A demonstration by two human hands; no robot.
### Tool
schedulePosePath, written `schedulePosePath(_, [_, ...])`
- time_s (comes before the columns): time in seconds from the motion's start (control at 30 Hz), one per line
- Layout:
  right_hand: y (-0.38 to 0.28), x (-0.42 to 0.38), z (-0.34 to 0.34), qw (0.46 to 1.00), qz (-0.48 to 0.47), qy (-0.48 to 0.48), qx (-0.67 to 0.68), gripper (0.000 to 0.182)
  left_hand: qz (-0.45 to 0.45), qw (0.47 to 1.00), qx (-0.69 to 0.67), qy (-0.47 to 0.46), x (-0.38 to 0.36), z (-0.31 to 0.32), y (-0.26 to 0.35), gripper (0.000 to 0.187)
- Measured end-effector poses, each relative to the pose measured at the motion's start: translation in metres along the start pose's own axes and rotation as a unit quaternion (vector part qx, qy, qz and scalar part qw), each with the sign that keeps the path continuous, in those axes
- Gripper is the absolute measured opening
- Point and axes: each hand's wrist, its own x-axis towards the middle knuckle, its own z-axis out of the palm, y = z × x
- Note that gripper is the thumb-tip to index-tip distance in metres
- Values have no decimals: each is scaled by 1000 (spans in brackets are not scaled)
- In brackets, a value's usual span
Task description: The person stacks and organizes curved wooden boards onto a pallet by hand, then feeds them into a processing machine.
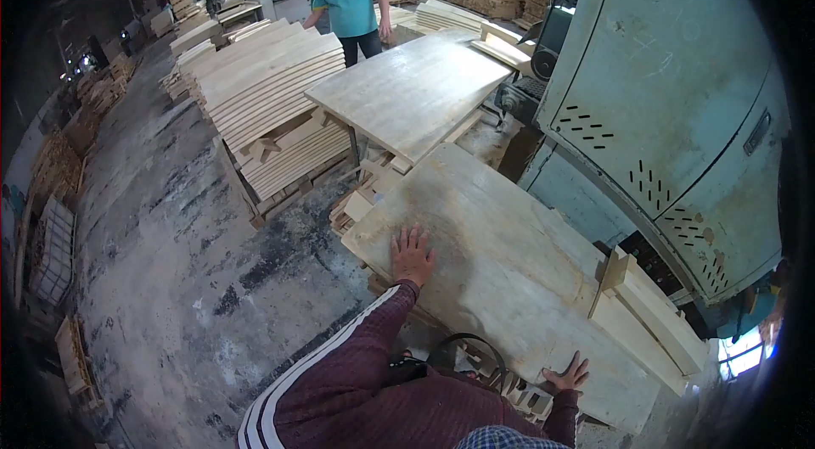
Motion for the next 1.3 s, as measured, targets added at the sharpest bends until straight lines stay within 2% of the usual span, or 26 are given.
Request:
schedulePosePath(0.3, [-25,-19,-20,999,29,-24,11,140,5,1000,4,12,-1,0,1,51])
schedulePosePath(0.4, [-7,-3,-6,998,53,-14,-23,141,5,1000,0,15,-1,2,0,51])
schedulePosePath(0.73, [-6,-4,-5,998,60,-19,-25,141,11,1000,-5,16,0,5,-3,52])
schedulePosePath(0.8, [-21,-16,-16,998,45,-28,23,140,11,1000,-8,19,1,8,-3,52])
schedulePosePath(1.3, [-8,-4,-7,998,63,-21,0,139,4,1000,9,6,1,-2,1,50])
